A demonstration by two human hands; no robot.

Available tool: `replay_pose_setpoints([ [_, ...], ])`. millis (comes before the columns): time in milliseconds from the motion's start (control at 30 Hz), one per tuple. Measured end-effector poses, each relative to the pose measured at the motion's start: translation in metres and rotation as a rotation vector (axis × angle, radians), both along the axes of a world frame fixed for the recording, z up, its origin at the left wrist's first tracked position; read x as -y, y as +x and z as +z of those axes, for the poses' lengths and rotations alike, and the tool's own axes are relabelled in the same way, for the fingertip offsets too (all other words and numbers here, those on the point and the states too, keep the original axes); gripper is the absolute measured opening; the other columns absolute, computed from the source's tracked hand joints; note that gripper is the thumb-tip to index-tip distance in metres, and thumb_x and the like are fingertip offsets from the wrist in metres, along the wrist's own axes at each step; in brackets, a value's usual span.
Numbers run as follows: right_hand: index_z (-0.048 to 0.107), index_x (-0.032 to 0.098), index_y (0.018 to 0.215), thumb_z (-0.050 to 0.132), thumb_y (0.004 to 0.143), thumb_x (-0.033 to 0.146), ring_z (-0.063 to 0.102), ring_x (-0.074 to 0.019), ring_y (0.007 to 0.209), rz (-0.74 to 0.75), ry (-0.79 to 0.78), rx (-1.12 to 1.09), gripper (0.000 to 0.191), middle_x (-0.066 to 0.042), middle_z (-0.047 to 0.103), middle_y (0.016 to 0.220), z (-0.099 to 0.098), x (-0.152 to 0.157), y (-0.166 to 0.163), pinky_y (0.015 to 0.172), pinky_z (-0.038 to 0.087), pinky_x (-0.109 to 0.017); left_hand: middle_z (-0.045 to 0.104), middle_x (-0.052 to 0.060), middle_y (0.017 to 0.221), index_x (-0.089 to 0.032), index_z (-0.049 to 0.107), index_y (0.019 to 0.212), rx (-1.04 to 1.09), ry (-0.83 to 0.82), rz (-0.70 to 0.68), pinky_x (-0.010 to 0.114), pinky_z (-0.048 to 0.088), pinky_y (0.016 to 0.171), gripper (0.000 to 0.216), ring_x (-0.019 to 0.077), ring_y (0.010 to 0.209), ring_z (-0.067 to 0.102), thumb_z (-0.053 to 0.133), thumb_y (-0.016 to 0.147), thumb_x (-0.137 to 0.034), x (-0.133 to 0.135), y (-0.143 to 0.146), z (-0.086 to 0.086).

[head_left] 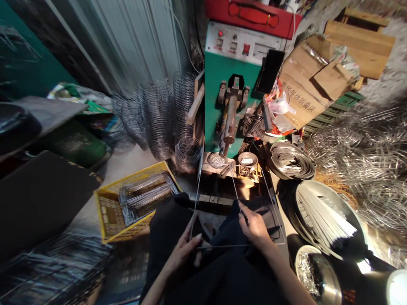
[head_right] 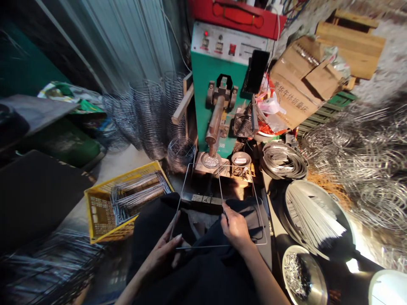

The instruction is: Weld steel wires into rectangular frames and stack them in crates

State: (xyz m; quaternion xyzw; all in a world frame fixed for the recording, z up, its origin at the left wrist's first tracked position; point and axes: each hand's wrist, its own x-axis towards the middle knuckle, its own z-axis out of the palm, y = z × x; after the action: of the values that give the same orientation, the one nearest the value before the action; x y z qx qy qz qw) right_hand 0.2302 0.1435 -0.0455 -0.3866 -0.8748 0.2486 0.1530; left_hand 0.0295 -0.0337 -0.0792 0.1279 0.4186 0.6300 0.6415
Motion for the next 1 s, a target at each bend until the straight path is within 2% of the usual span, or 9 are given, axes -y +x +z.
replay_pose_setpoints([
  [233, 0.058, 0.016, 0.138, 0.042, 0.095, 0.025, 0.065, -0.0238, 0.117, -0.015, 0.025, -0.071, 0.047, -0.011, 0.065, 0.130, 0.013, 0.001, 0.003, 0.102, 0.053, -0.038, 0.072, 0.004, 0.065, -0.031, -0.008, 0.157, 0.000, 0.022, -0.024, 0.017, 0.034, 0.041, 0.100, 0.0101, 0.035, 0.053, 0.067, 0.091, -0.039, -0.003, 0.000, 0.006],
  [333, 0.058, 0.016, 0.139, 0.042, 0.095, 0.025, 0.066, -0.0242, 0.115, -0.011, 0.021, -0.053, 0.047, -0.011, 0.066, 0.130, 0.014, 0.000, 0.005, 0.102, 0.053, -0.039, 0.072, 0.004, 0.066, -0.030, -0.006, 0.158, -0.007, 0.011, -0.021, 0.017, 0.034, 0.040, 0.099, 0.0097, 0.035, 0.052, 0.066, 0.091, -0.038, -0.004, -0.001, 0.007],
  [467, 0.057, 0.017, 0.139, 0.042, 0.096, 0.025, 0.066, -0.0239, 0.116, -0.004, 0.020, -0.042, 0.047, -0.010, 0.064, 0.132, 0.014, -0.001, 0.004, 0.104, 0.052, -0.039, 0.067, 0.000, 0.057, -0.031, 0.002, 0.159, -0.014, -0.001, -0.005, 0.017, 0.032, 0.038, 0.096, 0.0107, 0.034, 0.051, 0.068, 0.090, -0.037, -0.004, -0.001, 0.007],
  [833, 0.057, 0.019, 0.140, 0.044, 0.095, 0.023, 0.066, -0.0233, 0.116, 0.014, 0.020, -0.042, 0.047, -0.010, 0.066, 0.129, 0.014, 0.001, 0.000, 0.103, 0.052, -0.039, 0.068, 0.002, 0.059, -0.029, -0.004, 0.158, -0.034, 0.005, -0.005, 0.017, 0.032, 0.039, 0.097, 0.0103, 0.034, 0.050, 0.065, 0.091, -0.037, 0.000, -0.002, 0.002],
  [1000, 0.056, 0.017, 0.140, 0.041, 0.097, 0.026, 0.065, -0.0235, 0.117, 0.009, 0.019, -0.083, 0.047, -0.010, 0.066, 0.131, 0.019, 0.002, 0.001, 0.102, 0.053, -0.038, 0.064, -0.001, 0.050, -0.028, -0.002, 0.159, -0.025, -0.002, -0.001, 0.018, 0.032, 0.040, 0.094, 0.0105, 0.034, 0.048, 0.064, 0.092, -0.037, 0.000, -0.002, 0.001],
])
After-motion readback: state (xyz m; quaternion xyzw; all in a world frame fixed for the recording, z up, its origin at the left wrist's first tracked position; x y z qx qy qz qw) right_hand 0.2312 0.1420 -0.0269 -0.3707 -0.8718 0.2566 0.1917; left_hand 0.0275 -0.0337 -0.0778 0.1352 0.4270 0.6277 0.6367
